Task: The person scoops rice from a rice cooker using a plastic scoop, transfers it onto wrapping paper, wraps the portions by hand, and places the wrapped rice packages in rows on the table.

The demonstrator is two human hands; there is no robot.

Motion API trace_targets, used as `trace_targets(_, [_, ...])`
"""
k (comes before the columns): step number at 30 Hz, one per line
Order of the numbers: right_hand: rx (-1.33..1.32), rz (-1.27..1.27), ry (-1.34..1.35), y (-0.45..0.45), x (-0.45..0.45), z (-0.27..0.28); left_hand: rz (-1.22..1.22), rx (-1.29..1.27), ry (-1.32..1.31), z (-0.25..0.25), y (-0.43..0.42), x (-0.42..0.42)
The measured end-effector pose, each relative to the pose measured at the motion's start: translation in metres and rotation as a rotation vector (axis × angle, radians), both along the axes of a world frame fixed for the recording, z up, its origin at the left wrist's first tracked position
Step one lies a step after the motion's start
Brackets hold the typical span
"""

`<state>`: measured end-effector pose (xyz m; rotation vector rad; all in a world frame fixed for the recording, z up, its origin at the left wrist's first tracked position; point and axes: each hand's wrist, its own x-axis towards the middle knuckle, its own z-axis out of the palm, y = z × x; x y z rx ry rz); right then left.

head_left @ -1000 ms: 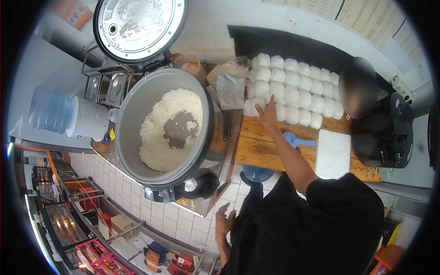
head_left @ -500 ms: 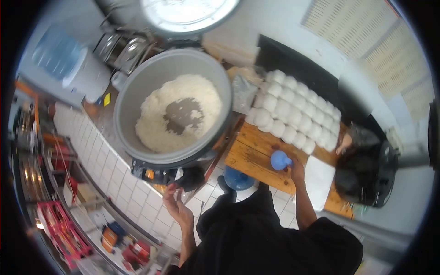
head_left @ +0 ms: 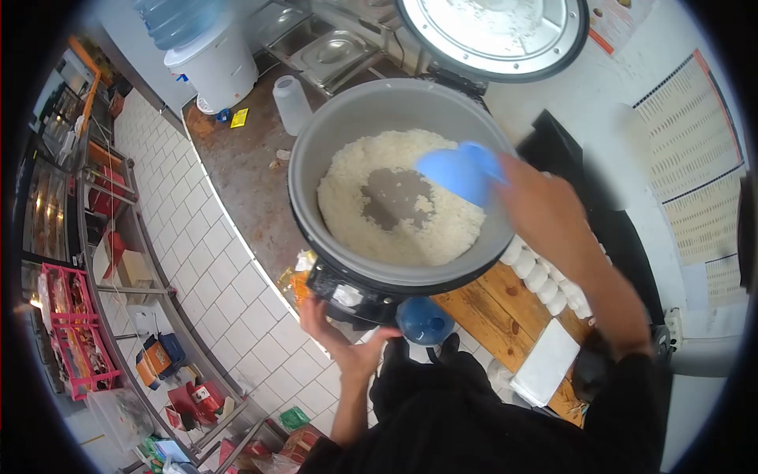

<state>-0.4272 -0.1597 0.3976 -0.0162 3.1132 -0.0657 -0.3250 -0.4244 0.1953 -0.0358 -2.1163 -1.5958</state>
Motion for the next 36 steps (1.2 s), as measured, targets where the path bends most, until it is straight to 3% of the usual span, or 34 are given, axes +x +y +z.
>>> trace_targets(1, [0.060, 0.041, -0.115, -0.013, -0.031, -0.013, 0.023, -0.051, -0.039, 0.001, 0.003, 0.002])
trace_targets(4, [0.097, 0.249, 0.061, -0.044, -0.110, -0.085, 0.078, -0.101, -0.023, 0.009, 0.013, -0.001])
trace_targets(9, [0.369, 0.493, 0.160, -0.085, -0.191, -0.175, 0.080, 0.110, -0.092, 0.010, 0.016, 0.001])
trace_targets(13, [0.334, 0.628, -0.098, -0.079, -0.213, -0.163, 0.106, 0.119, -0.136, 0.005, 0.018, 0.006])
trace_targets(15, [0.468, 0.782, -0.206, -0.083, -0.215, -0.162, 0.093, 0.180, -0.134, 0.009, 0.020, 0.002])
trace_targets(19, [0.351, 0.767, -0.380, -0.085, -0.185, -0.154, 0.096, 0.139, -0.167, 0.017, 0.017, 0.003])
trace_targets(21, [0.185, 0.543, -0.586, -0.087, -0.154, -0.158, 0.095, 0.126, -0.180, 0.017, 0.017, 0.005])
trace_targets(24, [0.185, 0.728, -0.579, -0.062, -0.131, -0.162, 0.081, 0.079, -0.185, 0.015, 0.015, 0.008])
trace_targets(31, [0.104, 0.608, -0.707, -0.065, -0.086, -0.115, 0.095, 0.137, -0.217, 0.021, 0.020, 0.005])
trace_targets(34, [-0.013, 0.739, -0.678, -0.050, -0.060, -0.098, 0.102, 0.085, -0.198, 0.019, 0.018, 0.006])
trace_targets(36, [0.091, 0.832, -0.632, -0.042, -0.054, -0.084, 0.090, 0.075, -0.182, 0.018, 0.018, 0.005])
